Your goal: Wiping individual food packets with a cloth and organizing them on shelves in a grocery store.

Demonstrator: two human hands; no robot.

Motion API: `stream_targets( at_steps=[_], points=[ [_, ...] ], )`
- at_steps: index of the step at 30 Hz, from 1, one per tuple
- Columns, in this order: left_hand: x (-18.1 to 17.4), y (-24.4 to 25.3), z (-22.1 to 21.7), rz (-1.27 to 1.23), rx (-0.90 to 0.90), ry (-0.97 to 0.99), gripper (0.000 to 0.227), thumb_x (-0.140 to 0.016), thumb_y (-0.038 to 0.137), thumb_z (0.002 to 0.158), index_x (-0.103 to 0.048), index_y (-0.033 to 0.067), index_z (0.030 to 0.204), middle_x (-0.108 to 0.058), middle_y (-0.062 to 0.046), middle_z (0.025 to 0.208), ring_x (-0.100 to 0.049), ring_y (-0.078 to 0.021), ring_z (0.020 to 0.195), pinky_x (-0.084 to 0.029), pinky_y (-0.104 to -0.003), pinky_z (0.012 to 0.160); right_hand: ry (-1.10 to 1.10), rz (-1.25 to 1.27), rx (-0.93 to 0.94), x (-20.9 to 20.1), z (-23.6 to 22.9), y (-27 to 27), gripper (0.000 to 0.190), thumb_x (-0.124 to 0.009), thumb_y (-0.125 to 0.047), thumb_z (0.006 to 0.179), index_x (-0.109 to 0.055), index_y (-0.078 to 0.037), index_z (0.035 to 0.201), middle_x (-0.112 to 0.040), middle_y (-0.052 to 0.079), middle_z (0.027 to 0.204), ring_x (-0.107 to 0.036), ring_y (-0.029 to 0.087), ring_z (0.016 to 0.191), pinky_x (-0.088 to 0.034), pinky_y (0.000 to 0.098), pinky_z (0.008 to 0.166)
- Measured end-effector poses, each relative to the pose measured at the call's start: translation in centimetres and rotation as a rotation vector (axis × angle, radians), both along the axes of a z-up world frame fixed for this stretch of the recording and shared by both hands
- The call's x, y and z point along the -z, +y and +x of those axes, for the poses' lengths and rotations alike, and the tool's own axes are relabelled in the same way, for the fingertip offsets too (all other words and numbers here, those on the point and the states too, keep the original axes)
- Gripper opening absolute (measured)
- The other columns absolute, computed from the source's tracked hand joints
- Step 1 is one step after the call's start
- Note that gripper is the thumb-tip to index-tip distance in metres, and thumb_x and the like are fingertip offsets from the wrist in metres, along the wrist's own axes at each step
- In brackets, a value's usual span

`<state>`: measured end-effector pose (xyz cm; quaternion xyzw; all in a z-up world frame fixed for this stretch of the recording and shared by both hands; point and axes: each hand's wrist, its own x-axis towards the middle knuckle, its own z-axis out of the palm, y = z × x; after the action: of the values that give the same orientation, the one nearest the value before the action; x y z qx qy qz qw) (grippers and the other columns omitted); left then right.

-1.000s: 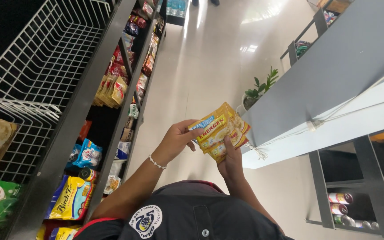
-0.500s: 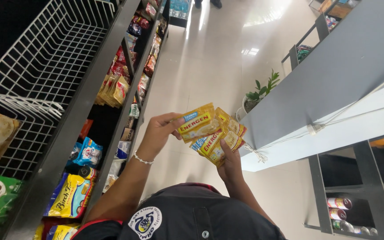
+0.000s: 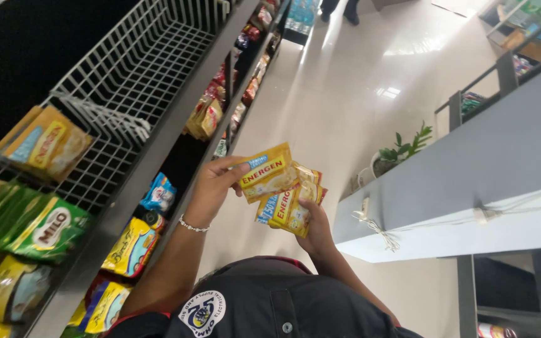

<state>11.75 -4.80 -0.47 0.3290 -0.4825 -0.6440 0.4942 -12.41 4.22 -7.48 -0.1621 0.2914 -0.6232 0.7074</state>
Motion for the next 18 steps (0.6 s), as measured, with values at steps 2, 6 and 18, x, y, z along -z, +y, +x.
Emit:
stream_targets(
  at_steps=[2,6,18],
  points=[
    [0.0,0.3,2.2,0.015,-0.068,0.000,0.026,-0.072,0.019,0.095,-0.076,-0.0019,0.110,-0.074,-0.007,0.085,-0.064,-0.0106,0.065,-0.052,-0.025,0.055,0.004,0.027,-0.038,-1.1,2.1,-0.8,0.055,-0.054,-0.014,0.095,-0.041,0.003,0.145,-0.061,0.022,0.132,-0.066,0.036,0.118,-0.056,0.0534,0.099],
    [-0.3,1.6,6.9,0.042,-0.209,0.012,0.028,-0.071,0.015,0.093,-0.074,-0.0023,0.115,-0.074,-0.006,0.087,-0.067,-0.0108,0.067,-0.053,-0.026,0.056,-0.052,-0.001,-0.161,-0.9,6.0,-2.6,0.062,-0.053,-0.015,0.091,-0.038,0.001,0.149,-0.060,0.021,0.135,-0.065,0.037,0.120,-0.054,0.0567,0.101],
    [-3.8,2.4,14.1,-0.410,-0.983,-0.221,0.020,-0.061,0.011,0.110,-0.065,0.0018,0.127,-0.070,-0.001,0.106,-0.061,-0.0082,0.087,-0.052,-0.026,0.079,-0.050,-0.087,-0.498,-1.5,13.3,-10.2,0.052,-0.057,-0.011,0.098,-0.043,0.006,0.146,-0.062,0.021,0.134,-0.066,0.039,0.116,-0.059,0.0610,0.092]
  ],
)
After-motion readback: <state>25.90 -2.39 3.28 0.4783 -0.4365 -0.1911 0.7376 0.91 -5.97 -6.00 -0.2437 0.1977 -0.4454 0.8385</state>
